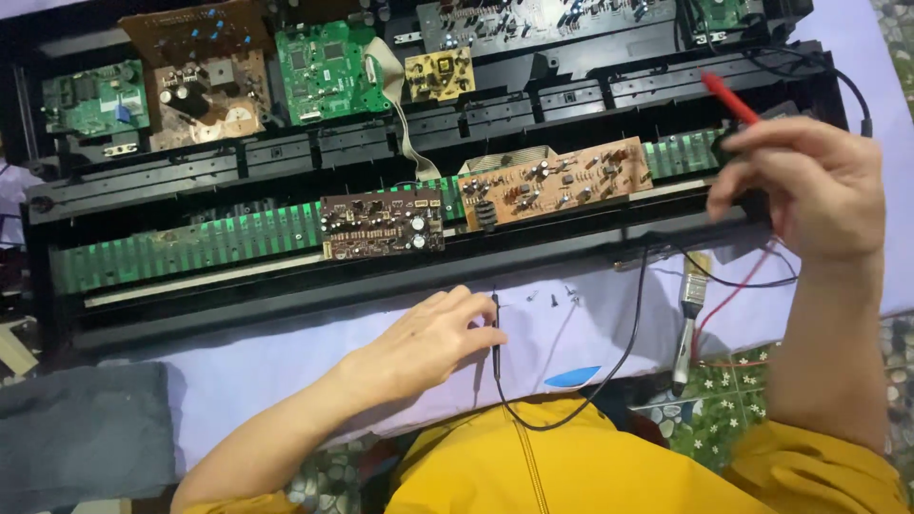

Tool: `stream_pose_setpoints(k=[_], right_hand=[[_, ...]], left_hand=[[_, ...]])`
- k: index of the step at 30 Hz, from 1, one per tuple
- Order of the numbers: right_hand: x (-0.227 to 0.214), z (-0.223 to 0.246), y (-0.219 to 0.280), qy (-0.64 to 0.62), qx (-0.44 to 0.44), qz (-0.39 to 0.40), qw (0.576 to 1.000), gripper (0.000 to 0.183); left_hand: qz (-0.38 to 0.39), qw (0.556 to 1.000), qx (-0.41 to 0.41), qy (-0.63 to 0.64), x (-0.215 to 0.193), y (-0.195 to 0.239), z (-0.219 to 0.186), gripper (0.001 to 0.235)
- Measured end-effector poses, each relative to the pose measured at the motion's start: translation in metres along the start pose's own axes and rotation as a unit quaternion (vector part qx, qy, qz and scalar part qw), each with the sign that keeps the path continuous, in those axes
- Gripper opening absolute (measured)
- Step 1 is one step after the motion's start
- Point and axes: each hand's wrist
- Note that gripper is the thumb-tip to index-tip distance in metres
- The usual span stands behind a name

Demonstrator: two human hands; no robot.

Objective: The person uses a multimeter to test various points on a small circuit board. They hold the board with one hand and touch the multimeter probes to different components while observing the readings on the device's display.

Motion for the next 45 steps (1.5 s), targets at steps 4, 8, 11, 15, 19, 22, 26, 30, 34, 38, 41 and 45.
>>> stream_pose_setpoints(k=[4,8,11,15,19,22,26,30,34,38,41,45], right_hand=[[-0.028,-0.024,0.006,-0.067,-0.019,0.053,0.996,0.041],[-0.035,-0.033,0.016,-0.182,-0.03,0.125,0.975,0.072],[-0.034,-0.028,0.014,-0.231,-0.032,0.195,0.953,0.08],[-0.017,-0.022,0.018,-0.251,-0.109,0.222,0.936,0.059],[0.009,-0.007,0.016,-0.333,-0.126,0.147,0.923,0.031],[0.03,0.012,0.004,-0.376,-0.136,0.191,0.896,0.029],[0.053,0.029,-0.015,-0.396,-0.15,0.324,0.846,0.02],[0.083,0.054,-0.023,-0.365,-0.145,0.431,0.812,0.033],[0.086,0.045,-0.025,-0.358,-0.163,0.466,0.793,0.029],[0.082,-0.01,-0.014,-0.335,-0.093,0.366,0.863,0.039],[0.104,0.0,-0.012,-0.184,-0.17,0.294,0.923,0.026],[0.121,0.013,-0.004,0.025,-0.25,0.253,0.934,0.022]], left_hand=[[0.039,0.999,-0.015,0.019,0.011,0.004,0.001,0.069],[-0.07,0.997,-0.031,-0.032,0.025,0.0,0.0,0.035],[-0.098,0.993,-0.036,-0.049,0.028,-0.006,0.002,0.027],[-0.116,0.991,-0.005,-0.069,0.027,-0.012,0.002,0.015],[-0.172,0.979,0.057,-0.09,0.013,-0.022,-0.009,0.014],[-0.223,0.97,0.1,-0.009,0.002,-0.031,-0.011,0.017],[-0.281,0.956,0.084,0.018,-0.015,-0.048,-0.008,0.04],[-0.331,0.94,0.044,-0.071,-0.034,-0.069,-0.006,0.059],[-0.319,0.942,0.099,-0.033,-0.024,-0.079,0.0,0.019],[-0.364,0.926,0.105,0.001,-0.02,-0.084,-0.001,0.027],[-0.389,0.917,0.092,-0.003,-0.009,-0.087,0.007,0.023],[-0.371,0.926,0.073,0.007,-0.006,-0.084,0.016,0.017]])
Point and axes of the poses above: each hand's wrist, its own y-axis away from the middle knuckle, its own x-axis out of the palm, z = x × y, and after that the axes turned 3 degrees about z, right-handed
